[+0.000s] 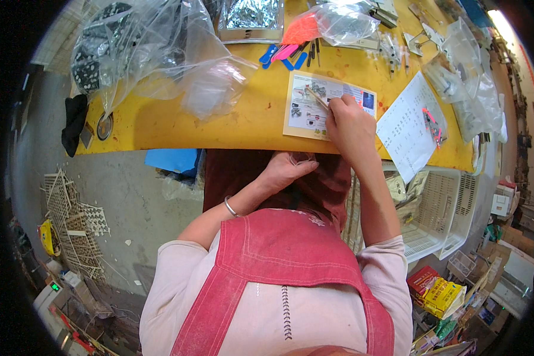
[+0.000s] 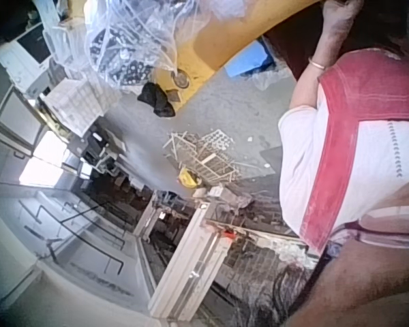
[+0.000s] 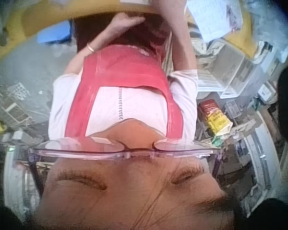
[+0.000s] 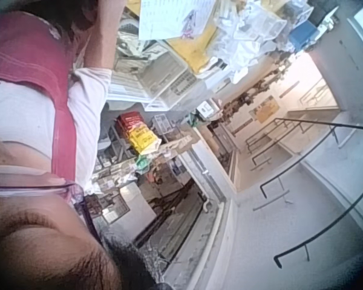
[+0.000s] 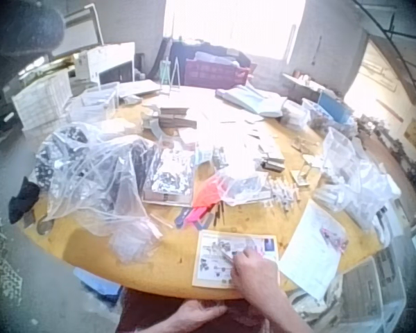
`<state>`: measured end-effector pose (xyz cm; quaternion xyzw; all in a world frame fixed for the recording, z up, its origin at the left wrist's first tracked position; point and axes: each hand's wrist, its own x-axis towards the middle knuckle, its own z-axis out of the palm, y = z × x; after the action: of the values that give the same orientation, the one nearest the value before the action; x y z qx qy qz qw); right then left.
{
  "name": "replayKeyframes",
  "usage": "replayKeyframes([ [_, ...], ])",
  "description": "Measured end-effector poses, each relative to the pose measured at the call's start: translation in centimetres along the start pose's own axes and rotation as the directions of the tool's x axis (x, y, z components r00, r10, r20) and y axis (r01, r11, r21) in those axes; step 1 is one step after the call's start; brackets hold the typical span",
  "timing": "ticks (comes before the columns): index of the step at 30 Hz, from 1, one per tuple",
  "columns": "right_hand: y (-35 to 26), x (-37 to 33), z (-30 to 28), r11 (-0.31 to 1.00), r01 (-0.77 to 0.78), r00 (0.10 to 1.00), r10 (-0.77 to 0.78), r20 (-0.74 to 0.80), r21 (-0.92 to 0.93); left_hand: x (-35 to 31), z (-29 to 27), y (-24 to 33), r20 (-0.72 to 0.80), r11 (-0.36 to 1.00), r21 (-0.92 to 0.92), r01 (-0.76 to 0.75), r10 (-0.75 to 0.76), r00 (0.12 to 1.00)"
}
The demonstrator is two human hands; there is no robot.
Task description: The person assembles small components at a yellow workbench, using a wooden stick to place tiny orange pieces onto a printed guide. They repeatedly pick up parts from plastic bags and place them into a white basket, handling items one at a time.
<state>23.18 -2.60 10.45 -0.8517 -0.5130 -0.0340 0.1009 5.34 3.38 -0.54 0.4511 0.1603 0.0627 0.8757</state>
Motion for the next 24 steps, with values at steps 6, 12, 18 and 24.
replayKeyframes([
  [6,-0.3,0.6,0.3,1.000,0.017,1.000,-0.017,0.018,0.006,-0.1,0.0,0.6,0.004,1.000,0.027,0.014,-0.014,1.000],
  [12,-0.4,0.4,0.0,0.996,0.085,0.996,-0.084,0.020,-0.024,0.1,-0.4,-0.2,0.001,1.000,0.028,-0.002,0.002,1.000],
  [18,-0.7,-0.5,-0.4,0.993,0.113,0.993,-0.112,0.045,-0.031,-0.1,-0.6,-0.2,-0.005,0.999,0.020,0.031,-0.031,1.000],
  [24,-0.5,0.0,-0.1,0.997,0.073,0.996,-0.074,-0.041,-0.013,-0.1,-0.5,-0.3,-0.023,0.999,0.044,-0.021,0.022,1.000],
])
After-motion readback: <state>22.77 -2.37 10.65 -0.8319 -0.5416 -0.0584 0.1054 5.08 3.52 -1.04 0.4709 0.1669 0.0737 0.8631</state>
